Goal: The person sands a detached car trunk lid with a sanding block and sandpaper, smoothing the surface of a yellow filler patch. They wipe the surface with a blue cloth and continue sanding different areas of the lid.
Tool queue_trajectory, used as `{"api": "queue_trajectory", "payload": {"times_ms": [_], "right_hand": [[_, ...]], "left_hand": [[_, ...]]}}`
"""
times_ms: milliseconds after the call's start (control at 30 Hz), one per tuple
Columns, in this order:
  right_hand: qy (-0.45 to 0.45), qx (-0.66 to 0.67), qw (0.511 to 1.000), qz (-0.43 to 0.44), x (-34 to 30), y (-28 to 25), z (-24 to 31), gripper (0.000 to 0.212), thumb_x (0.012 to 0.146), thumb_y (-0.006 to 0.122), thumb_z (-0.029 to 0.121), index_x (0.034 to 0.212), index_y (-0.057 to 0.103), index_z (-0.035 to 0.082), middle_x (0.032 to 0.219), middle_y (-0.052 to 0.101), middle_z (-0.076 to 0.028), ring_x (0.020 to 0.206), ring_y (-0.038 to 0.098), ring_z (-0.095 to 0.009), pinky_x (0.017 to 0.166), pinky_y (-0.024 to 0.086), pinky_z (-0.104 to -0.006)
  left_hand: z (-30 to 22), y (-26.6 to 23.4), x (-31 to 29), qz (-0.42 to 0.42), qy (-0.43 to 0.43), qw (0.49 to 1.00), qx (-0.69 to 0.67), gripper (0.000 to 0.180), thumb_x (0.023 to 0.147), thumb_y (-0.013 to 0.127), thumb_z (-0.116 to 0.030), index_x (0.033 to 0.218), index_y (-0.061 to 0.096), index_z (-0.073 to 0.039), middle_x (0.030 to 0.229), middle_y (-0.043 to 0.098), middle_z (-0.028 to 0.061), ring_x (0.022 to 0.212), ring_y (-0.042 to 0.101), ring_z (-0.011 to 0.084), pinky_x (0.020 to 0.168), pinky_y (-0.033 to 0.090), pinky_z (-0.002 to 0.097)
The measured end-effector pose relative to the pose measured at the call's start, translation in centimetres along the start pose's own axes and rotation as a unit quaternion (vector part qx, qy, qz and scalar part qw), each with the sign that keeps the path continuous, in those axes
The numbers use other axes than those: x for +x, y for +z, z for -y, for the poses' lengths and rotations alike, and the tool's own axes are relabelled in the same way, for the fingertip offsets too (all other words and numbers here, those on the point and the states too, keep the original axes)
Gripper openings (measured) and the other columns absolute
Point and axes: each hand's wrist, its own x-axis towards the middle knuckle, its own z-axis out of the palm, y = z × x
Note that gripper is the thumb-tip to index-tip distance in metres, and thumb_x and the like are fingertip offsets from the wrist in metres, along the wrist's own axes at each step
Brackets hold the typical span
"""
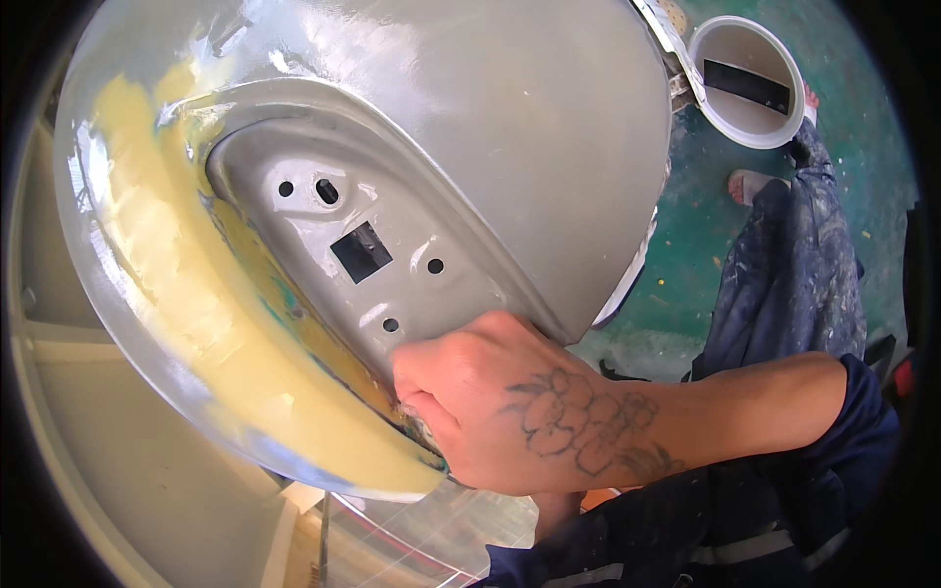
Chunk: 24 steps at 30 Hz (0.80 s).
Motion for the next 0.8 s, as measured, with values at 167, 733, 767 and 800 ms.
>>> {"api": "queue_trajectory", "payload": {"times_ms": [167,733,767,800], "right_hand": [[-0.013,-0.021,0.999,-0.023,0.0,0.6,0.4,0.002,0.086,0.062,-0.005,0.085,0.063,-0.005,0.069,0.066,-0.022,0.066,0.068,-0.046,0.060,0.054,-0.0478],[-0.215,-0.316,0.922,-0.067,-9.4,2.4,-3.3,0.038,0.087,0.073,0.013,0.125,0.075,0.005,0.122,0.067,-0.007,0.103,0.061,-0.022,0.080,0.048,-0.0349],[-0.202,-0.282,0.936,-0.056,-9.5,2.1,-3.2,0.042,0.086,0.072,0.012,0.128,0.073,0.003,0.118,0.066,-0.008,0.100,0.062,-0.023,0.079,0.049,-0.0351],[-0.182,-0.227,0.956,-0.050,-9.4,1.9,-3.3,0.048,0.086,0.070,0.013,0.132,0.070,0.001,0.114,0.063,-0.009,0.098,0.062,-0.024,0.078,0.050,-0.0355]], "left_hand": [[0.0,0.0,-0.2,0.008,0.001,1.000,-0.002,0.044,0.107,0.056,-0.022,0.144,0.052,0.001,0.138,0.060,0.0113,0.126,0.060,0.0211,0.103,0.048,0.0356],[-0.5,0.0,-0.5,0.016,0.013,0.999,-0.034,0.044,0.107,0.055,-0.022,0.144,0.051,0.001,0.138,0.060,0.0113,0.127,0.060,0.0206,0.104,0.048,0.0355],[-0.5,0.0,-0.6,0.016,0.014,0.999,-0.039,0.044,0.107,0.055,-0.022,0.144,0.051,0.001,0.138,0.060,0.0113,0.127,0.060,0.0206,0.104,0.048,0.0355],[-0.5,0.0,-0.8,0.016,0.016,0.999,-0.044,0.044,0.107,0.055,-0.022,0.144,0.051,0.001,0.138,0.060,0.0113,0.127,0.059,0.0206,0.104,0.048,0.0354]]}}
